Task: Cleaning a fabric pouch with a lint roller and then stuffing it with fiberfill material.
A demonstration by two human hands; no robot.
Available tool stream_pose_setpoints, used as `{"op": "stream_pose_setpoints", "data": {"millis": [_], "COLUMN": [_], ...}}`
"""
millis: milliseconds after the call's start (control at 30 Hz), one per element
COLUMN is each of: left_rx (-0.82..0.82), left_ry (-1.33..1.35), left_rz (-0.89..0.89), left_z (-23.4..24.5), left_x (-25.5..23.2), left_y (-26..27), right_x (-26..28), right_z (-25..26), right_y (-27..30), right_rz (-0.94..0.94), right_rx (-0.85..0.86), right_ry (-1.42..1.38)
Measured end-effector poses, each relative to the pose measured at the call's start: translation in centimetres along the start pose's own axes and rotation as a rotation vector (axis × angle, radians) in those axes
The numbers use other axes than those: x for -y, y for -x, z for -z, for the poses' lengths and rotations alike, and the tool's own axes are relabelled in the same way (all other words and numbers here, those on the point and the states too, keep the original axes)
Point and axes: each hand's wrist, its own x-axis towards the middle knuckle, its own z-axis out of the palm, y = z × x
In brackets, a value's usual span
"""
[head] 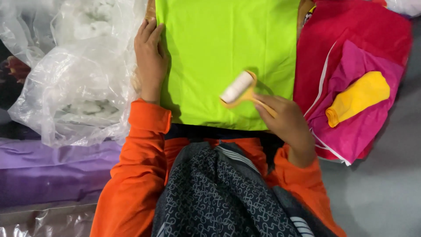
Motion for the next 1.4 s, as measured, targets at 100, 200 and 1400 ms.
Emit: {"op": "stream_pose_setpoints", "data": {"millis": [100,200,1400], "left_rx": [-0.030,-0.055,-0.004], "left_ry": [-0.004,0.006,-0.030], "left_rz": [-0.048,-0.090,-0.146], "left_z": [-0.8,-1.2,0.6], "left_x": [1.3,2.0,0.1], "left_y": [0.0,0.2,-0.2], "right_x": [-1.4,-0.8,-2.7], "right_z": [3.5,4.7,1.0], "right_y": [7.8,10.3,2.7], "right_rz": [-0.323,-0.180,-0.490], "right_rx": [0.129,0.072,-0.036], "right_ry": [0.162,0.137,0.491]}}
